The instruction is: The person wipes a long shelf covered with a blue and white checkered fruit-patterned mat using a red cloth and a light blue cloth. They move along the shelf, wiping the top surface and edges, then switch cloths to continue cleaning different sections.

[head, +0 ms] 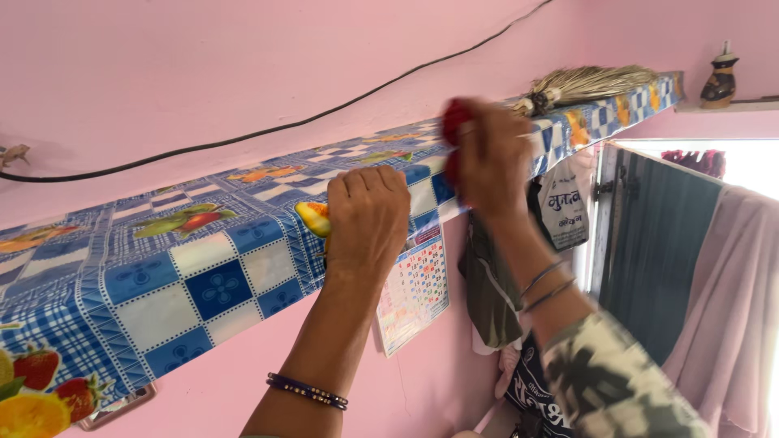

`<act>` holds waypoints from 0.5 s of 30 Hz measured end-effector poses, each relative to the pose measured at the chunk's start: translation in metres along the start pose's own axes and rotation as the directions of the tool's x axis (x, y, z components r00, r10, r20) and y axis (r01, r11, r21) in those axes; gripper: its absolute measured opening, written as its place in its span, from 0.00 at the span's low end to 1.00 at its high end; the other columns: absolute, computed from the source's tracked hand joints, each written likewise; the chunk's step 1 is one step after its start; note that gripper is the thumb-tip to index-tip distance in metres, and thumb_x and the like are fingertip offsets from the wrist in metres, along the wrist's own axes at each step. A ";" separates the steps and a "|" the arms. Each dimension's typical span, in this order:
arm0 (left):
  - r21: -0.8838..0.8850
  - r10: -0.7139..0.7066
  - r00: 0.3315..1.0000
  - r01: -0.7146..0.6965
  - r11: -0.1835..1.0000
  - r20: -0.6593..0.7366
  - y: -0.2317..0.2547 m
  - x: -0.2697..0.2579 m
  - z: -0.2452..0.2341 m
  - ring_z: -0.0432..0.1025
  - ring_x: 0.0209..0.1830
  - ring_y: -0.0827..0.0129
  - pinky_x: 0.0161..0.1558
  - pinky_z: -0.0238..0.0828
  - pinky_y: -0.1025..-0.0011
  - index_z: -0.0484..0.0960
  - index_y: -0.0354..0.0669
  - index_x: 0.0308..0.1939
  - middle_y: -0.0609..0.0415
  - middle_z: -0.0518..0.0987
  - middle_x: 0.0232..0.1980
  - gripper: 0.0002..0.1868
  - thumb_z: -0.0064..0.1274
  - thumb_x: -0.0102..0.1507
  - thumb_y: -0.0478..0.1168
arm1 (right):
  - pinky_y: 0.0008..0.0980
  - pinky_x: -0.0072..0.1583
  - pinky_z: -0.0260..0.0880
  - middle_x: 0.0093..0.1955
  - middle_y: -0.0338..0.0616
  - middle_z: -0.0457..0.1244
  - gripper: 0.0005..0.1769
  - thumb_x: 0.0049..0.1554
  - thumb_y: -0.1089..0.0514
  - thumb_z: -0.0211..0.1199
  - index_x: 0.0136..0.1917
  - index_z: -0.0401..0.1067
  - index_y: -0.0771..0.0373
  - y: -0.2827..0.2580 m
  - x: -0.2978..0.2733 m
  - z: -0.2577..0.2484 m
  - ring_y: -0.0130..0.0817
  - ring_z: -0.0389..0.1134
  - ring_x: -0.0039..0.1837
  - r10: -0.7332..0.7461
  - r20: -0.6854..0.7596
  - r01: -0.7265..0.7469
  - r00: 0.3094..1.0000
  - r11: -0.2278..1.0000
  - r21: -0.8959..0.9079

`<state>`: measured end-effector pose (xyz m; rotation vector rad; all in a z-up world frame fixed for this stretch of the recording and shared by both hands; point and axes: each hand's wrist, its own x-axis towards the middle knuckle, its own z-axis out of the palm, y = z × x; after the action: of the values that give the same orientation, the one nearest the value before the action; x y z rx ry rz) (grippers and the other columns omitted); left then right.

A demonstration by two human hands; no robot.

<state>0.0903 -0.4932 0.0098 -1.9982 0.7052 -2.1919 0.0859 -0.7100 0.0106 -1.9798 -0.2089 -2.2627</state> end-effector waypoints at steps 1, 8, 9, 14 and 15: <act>-0.010 0.006 1.000 -0.006 1.000 0.020 -0.001 0.000 0.000 0.73 0.32 0.65 0.40 0.67 0.66 0.79 0.44 0.34 0.51 0.79 0.30 0.14 0.46 0.71 0.44 | 0.46 0.68 0.59 0.62 0.44 0.68 0.13 0.68 0.57 0.56 0.65 0.72 0.55 -0.025 -0.002 0.000 0.44 0.67 0.65 -0.064 0.017 0.065 0.998 0.998 -0.022; 0.030 0.012 1.000 -0.012 0.999 0.007 -0.001 -0.001 -0.002 0.72 0.31 0.66 0.39 0.67 0.67 0.78 0.43 0.33 0.51 0.78 0.30 0.16 0.46 0.71 0.46 | 0.45 0.63 0.61 0.57 0.41 0.69 0.10 0.67 0.53 0.61 0.53 0.80 0.58 -0.050 0.002 -0.009 0.42 0.65 0.61 -0.061 0.039 0.063 0.997 0.997 -0.035; 0.017 0.013 1.000 -0.013 1.000 0.007 -0.002 0.000 -0.002 0.72 0.31 0.66 0.39 0.67 0.67 0.78 0.44 0.33 0.51 0.78 0.29 0.16 0.46 0.71 0.46 | 0.45 0.60 0.61 0.55 0.41 0.69 0.11 0.66 0.52 0.61 0.51 0.80 0.59 -0.039 0.001 -0.005 0.43 0.65 0.60 -0.016 0.055 0.019 0.998 0.998 -0.051; 0.006 0.023 0.999 -0.023 1.000 0.040 -0.003 0.000 -0.003 0.73 0.31 0.66 0.38 0.67 0.67 0.79 0.43 0.34 0.51 0.79 0.29 0.15 0.47 0.72 0.45 | 0.45 0.56 0.66 0.52 0.43 0.71 0.15 0.67 0.50 0.60 0.45 0.79 0.61 0.046 -0.010 0.013 0.46 0.64 0.59 0.149 0.084 -0.139 0.985 0.984 -0.115; 0.018 0.017 1.000 -0.018 1.000 0.023 -0.004 0.000 -0.003 0.74 0.33 0.64 0.39 0.67 0.67 0.79 0.43 0.34 0.50 0.80 0.31 0.15 0.46 0.71 0.46 | 0.46 0.56 0.66 0.52 0.43 0.71 0.15 0.67 0.50 0.60 0.46 0.79 0.61 0.066 -0.011 0.015 0.47 0.64 0.58 0.143 0.082 -0.130 0.986 0.980 -0.148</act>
<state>0.0882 -0.4885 0.0113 -1.9968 0.6947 -2.1548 0.1145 -0.7721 0.0030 -2.0996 0.0800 -2.1576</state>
